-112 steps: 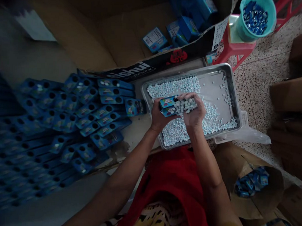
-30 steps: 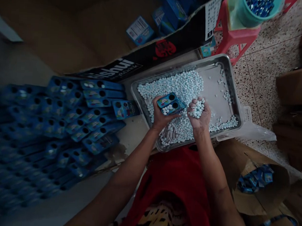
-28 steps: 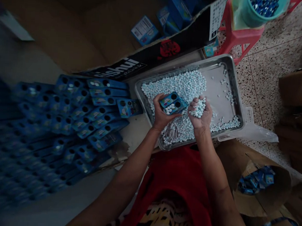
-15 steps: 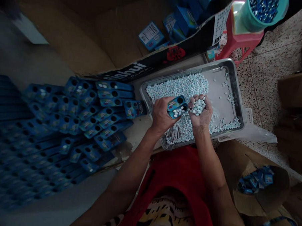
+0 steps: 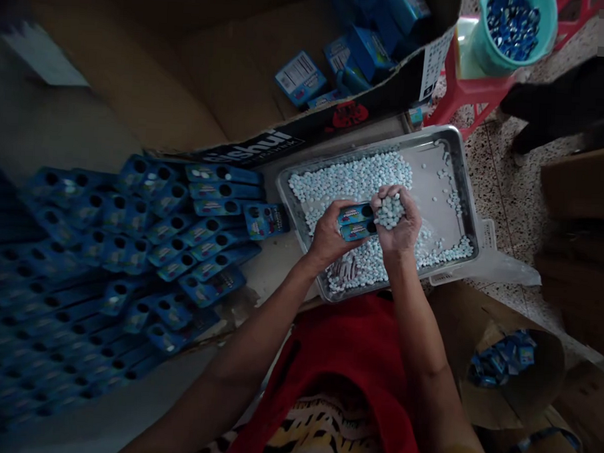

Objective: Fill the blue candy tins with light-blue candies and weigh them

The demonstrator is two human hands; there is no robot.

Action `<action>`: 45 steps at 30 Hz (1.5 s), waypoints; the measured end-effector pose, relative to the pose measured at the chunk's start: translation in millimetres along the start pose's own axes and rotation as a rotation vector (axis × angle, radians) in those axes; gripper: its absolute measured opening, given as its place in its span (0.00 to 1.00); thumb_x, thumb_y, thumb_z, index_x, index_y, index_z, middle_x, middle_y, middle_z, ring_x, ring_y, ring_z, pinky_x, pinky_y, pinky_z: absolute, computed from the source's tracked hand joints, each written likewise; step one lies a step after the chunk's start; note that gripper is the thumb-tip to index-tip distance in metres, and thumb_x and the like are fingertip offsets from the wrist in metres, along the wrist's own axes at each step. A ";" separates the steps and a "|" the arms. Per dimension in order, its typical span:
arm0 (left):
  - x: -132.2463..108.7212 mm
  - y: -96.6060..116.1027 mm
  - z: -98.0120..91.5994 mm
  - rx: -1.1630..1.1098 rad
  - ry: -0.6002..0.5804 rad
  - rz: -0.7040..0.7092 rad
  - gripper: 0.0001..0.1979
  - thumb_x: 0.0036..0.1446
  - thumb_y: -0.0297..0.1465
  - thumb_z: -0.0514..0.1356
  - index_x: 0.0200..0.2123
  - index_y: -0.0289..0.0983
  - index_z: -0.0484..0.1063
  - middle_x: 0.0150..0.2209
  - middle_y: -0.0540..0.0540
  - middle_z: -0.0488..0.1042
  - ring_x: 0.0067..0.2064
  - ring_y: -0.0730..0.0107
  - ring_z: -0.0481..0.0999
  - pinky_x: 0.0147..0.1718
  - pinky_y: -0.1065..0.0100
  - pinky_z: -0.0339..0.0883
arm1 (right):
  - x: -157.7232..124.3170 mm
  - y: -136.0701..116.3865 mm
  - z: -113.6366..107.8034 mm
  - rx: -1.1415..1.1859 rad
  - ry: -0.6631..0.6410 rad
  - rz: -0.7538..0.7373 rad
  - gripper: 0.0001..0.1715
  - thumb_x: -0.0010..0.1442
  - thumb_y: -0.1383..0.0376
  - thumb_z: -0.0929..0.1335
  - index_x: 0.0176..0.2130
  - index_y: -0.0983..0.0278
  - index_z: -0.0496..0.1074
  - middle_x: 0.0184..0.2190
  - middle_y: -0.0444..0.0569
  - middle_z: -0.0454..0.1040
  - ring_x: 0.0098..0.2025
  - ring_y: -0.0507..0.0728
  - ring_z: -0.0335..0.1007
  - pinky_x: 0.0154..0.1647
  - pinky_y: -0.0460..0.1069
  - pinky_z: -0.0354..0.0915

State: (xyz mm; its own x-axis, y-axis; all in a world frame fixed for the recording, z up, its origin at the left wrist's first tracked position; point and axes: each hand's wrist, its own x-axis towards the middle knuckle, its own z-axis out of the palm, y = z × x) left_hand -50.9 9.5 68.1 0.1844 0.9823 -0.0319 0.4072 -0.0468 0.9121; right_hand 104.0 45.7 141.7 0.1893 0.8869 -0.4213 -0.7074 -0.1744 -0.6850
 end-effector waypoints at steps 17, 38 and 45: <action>-2.1 -2.9 -10.3 0.112 0.070 -0.007 0.39 0.42 0.27 0.79 0.57 0.46 0.68 0.54 0.46 0.78 0.57 0.50 0.80 0.55 0.53 0.75 | 1.4 21.5 8.2 -0.370 -0.206 -0.172 0.32 0.63 0.34 0.69 0.29 0.56 0.67 0.28 0.45 0.67 0.35 0.58 0.69 0.47 0.56 0.72; -13.6 -24.9 -19.9 -0.045 0.131 -0.002 0.41 0.50 0.43 0.81 0.61 0.44 0.65 0.59 0.42 0.75 0.61 0.54 0.80 0.61 0.54 0.77 | 21.0 -0.7 -76.6 -1.058 -0.054 -0.312 0.23 0.67 0.40 0.71 0.46 0.54 0.79 0.66 0.53 0.70 0.75 0.67 0.58 0.77 0.69 0.54; -22.7 -38.1 -28.8 -0.045 0.152 0.010 0.42 0.51 0.45 0.81 0.62 0.46 0.63 0.61 0.42 0.74 0.63 0.52 0.80 0.63 0.51 0.77 | 110.2 64.1 -62.8 -1.857 -0.153 -0.430 0.54 0.64 0.31 0.69 0.72 0.62 0.66 0.78 0.67 0.54 0.81 0.80 0.39 0.74 0.78 0.51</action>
State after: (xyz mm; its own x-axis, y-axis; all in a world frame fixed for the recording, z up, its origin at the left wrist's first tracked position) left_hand -96.4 -5.7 45.9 0.0496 0.9981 0.0361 0.3645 -0.0518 0.9297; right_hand 122.3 105.4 14.1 0.0016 0.9952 -0.0976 0.8975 -0.0445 -0.4388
